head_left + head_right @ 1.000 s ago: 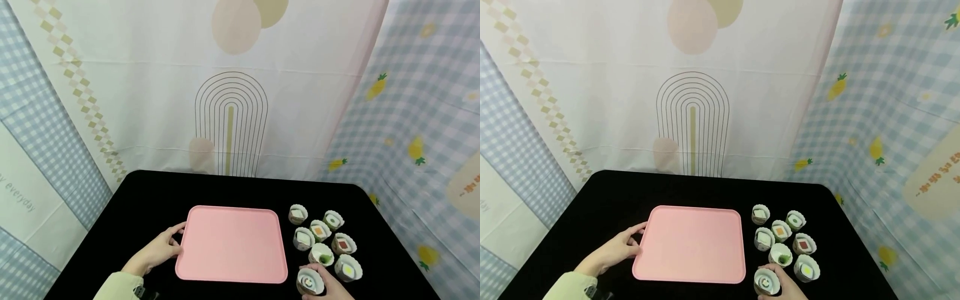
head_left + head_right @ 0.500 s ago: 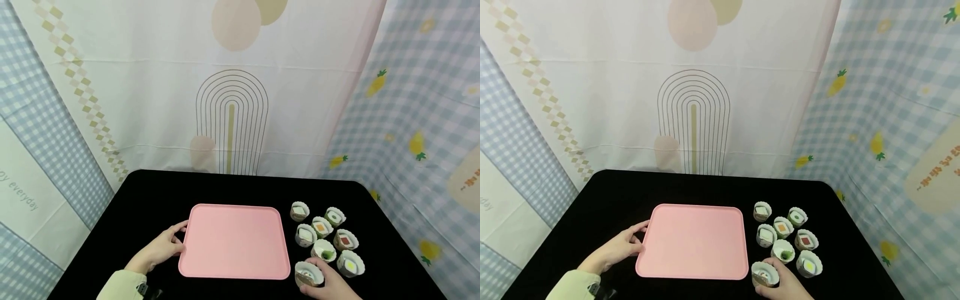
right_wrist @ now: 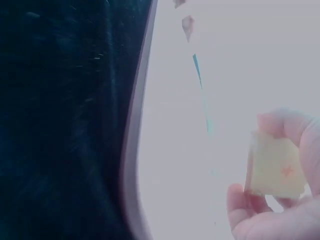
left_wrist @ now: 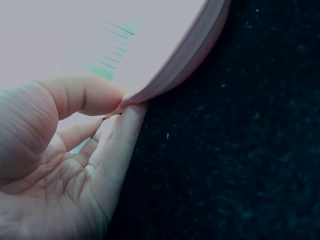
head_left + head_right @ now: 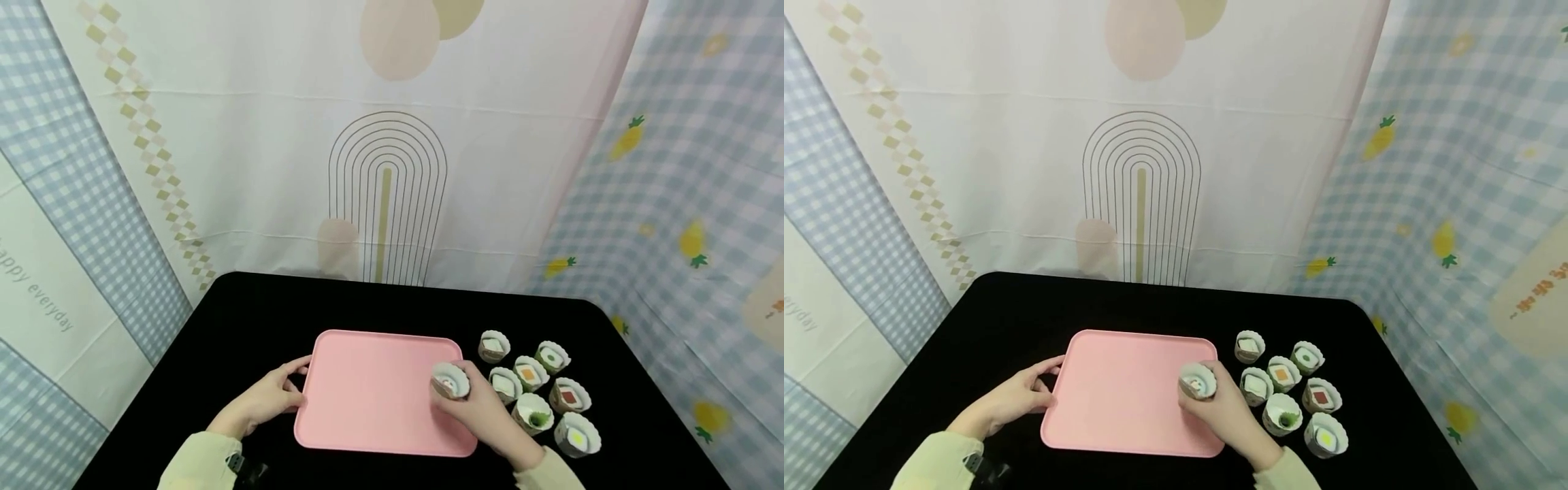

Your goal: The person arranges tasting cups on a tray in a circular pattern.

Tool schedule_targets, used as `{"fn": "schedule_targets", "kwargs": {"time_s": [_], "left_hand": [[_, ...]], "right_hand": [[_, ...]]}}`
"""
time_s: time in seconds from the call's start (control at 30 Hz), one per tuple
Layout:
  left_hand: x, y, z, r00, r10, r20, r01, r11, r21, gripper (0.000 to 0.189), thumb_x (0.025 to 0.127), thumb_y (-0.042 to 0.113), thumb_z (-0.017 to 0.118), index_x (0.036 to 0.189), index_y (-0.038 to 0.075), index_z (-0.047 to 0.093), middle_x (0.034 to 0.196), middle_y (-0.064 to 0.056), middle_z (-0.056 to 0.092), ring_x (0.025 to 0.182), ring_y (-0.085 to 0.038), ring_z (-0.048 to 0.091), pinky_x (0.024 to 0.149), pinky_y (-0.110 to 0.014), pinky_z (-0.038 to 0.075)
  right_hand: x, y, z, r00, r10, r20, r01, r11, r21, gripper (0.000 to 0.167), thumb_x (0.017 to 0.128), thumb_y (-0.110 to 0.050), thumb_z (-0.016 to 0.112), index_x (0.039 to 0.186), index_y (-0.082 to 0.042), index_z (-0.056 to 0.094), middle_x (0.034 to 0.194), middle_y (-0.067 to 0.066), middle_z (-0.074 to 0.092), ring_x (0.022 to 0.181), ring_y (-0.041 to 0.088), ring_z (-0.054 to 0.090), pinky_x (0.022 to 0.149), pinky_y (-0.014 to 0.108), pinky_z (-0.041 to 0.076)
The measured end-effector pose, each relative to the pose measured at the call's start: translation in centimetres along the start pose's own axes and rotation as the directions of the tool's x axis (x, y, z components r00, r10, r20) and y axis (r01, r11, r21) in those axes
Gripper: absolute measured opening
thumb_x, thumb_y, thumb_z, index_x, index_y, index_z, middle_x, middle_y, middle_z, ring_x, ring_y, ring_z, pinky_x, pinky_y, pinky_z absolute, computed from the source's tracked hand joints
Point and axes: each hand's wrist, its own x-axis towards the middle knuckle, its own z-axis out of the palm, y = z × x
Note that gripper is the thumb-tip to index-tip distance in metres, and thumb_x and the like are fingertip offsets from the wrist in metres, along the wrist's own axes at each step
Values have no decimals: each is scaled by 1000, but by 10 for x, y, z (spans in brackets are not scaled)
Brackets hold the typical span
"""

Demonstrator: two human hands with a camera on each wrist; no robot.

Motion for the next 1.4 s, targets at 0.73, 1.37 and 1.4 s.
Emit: {"fn": "schedule_targets", "kwargs": {"time_s": [0.73,1.37,1.4], "left_hand": [[2,-2,1,1000,-4,26,4,1000,-9,79,77,-4,65,149,3,33,114,-18,50,84,-25,57,75,-37,57],[-3,-2,-4,1000,-8,27,9,1000,-23,78,80,-2,65,150,6,32,124,-19,46,87,-27,58,77,-37,57],[-3,-2,-3,1000,-7,26,8,1000,-27,77,80,-3,65,150,6,32,125,-19,46,87,-27,58,78,-37,57]], "right_hand": [[83,2,62,992,91,92,-88,995,-37,74,72,-11,83,131,-2,39,120,12,53,110,26,52,92,43,44],[91,3,69,976,190,103,-193,981,27,52,80,-22,78,118,-7,47,108,10,46,97,24,46,83,37,38],[91,2,69,977,192,92,-195,981,20,50,80,-23,78,117,-6,48,109,10,46,97,25,45,83,37,39]]}}
